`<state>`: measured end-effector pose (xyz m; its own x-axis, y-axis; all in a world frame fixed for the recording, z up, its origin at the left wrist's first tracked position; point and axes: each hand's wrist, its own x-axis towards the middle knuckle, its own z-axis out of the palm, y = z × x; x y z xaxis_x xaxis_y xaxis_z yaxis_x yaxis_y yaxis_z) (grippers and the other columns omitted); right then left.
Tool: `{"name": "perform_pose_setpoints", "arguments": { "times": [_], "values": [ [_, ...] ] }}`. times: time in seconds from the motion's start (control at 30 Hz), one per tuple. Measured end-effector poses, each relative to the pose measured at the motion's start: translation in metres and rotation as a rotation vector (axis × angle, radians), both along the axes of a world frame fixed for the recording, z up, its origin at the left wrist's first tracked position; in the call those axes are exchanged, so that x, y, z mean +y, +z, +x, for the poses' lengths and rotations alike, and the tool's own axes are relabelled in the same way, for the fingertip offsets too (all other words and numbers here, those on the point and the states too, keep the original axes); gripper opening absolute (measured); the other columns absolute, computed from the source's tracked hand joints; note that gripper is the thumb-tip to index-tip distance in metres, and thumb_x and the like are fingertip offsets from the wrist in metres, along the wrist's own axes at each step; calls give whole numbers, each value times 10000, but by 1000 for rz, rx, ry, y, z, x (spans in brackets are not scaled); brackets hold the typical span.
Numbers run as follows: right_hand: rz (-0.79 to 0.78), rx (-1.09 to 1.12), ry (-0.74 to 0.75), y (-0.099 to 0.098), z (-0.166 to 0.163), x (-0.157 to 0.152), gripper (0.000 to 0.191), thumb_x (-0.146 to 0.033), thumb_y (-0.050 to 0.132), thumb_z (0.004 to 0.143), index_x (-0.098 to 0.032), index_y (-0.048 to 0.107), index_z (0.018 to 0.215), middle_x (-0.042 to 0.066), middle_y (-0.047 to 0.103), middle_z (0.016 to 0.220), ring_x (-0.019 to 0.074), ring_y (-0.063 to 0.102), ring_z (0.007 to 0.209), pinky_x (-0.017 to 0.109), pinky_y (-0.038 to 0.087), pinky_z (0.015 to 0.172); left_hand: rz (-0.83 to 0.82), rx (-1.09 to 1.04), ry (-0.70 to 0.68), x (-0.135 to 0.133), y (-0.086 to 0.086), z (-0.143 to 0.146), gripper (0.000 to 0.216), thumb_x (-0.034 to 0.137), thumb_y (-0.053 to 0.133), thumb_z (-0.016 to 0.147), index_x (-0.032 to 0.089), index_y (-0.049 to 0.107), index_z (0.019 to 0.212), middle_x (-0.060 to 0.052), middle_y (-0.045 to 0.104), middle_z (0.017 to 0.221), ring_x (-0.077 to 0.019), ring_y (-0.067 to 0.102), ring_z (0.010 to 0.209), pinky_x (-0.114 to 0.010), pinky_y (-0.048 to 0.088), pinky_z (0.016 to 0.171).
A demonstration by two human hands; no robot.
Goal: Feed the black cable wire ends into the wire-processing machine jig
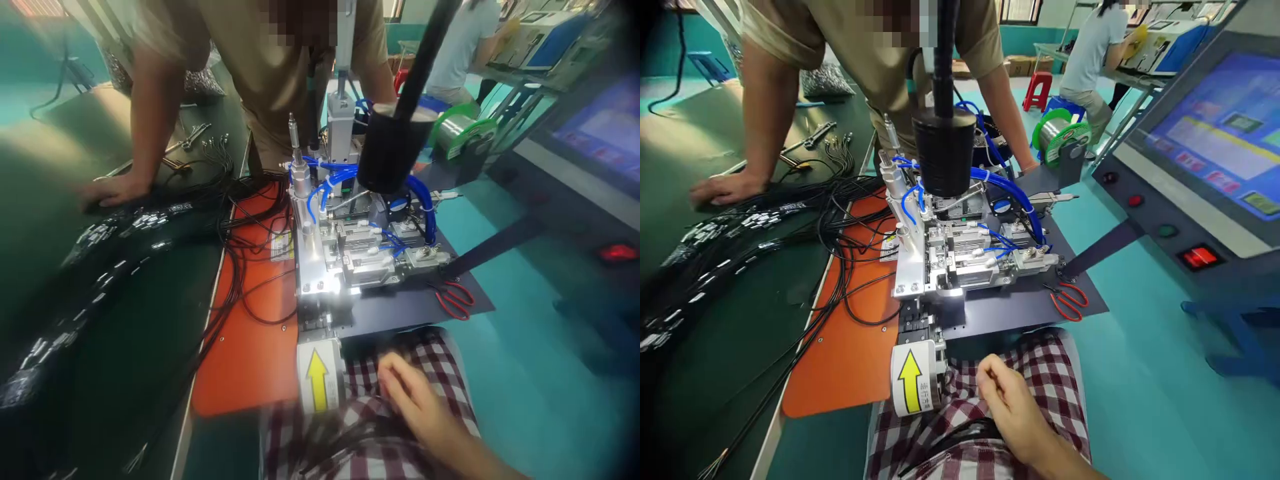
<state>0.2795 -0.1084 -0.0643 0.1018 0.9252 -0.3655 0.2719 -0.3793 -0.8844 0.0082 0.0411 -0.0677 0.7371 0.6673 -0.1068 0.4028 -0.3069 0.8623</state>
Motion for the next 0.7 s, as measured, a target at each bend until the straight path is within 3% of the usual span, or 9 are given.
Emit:
{"name": "perform_pose_setpoints", "arguments": {
  "times": [0.1,0.2,0.33,0.43,0.53,0.7],
  "values": [
    [-9,3,113,6,-12,-4,328,-432,370,1008,-215,458,778,-25,485,689,142,444,650,268,362,630,20,58,78,-20,4,-9,705,828,450,768,252,502,365,-8,564,423,-195,664,486,-235,324,292],
    [-54,11,91,2,-20,-15,323,-438,366,1011,-214,467,801,-24,524,706,133,455,638,258,366,621,77,108,181,-23,13,-14,732,802,400,814,229,494,368,4,619,483,-186,700,563,-226,329,340],
    [-62,37,75,-7,-21,-22,332,-453,381,1004,-212,475,797,-29,536,692,117,433,594,243,346,579,147,96,278,1,33,-9,613,674,470,859,228,555,447,-4,693,619,-193,727,706,-234,397,402],
    [-45,40,79,-6,-20,-20,358,-489,393,992,-210,468,781,-36,507,664,115,413,583,241,332,566,183,34,494,21,50,-2,474,559,508,872,233,585,535,-19,703,698,-206,718,795,-253,469,487],
    [-34,21,81,-1,-20,-18,379,-519,394,984,-210,452,772,-39,476,667,115,398,588,239,330,565,179,-16,593,37,58,4,356,484,526,865,236,596,619,-37,694,775,-221,692,873,-277,513,587],
    [-50,21,76,9,-23,-15,373,-510,376,991,-210,457,785,-47,447,647,109,377,564,234,312,537,92,-106,685,35,69,0,199,407,655,752,212,613,755,-66,633,833,-240,625,869,-326,523,700]
  ]
}}
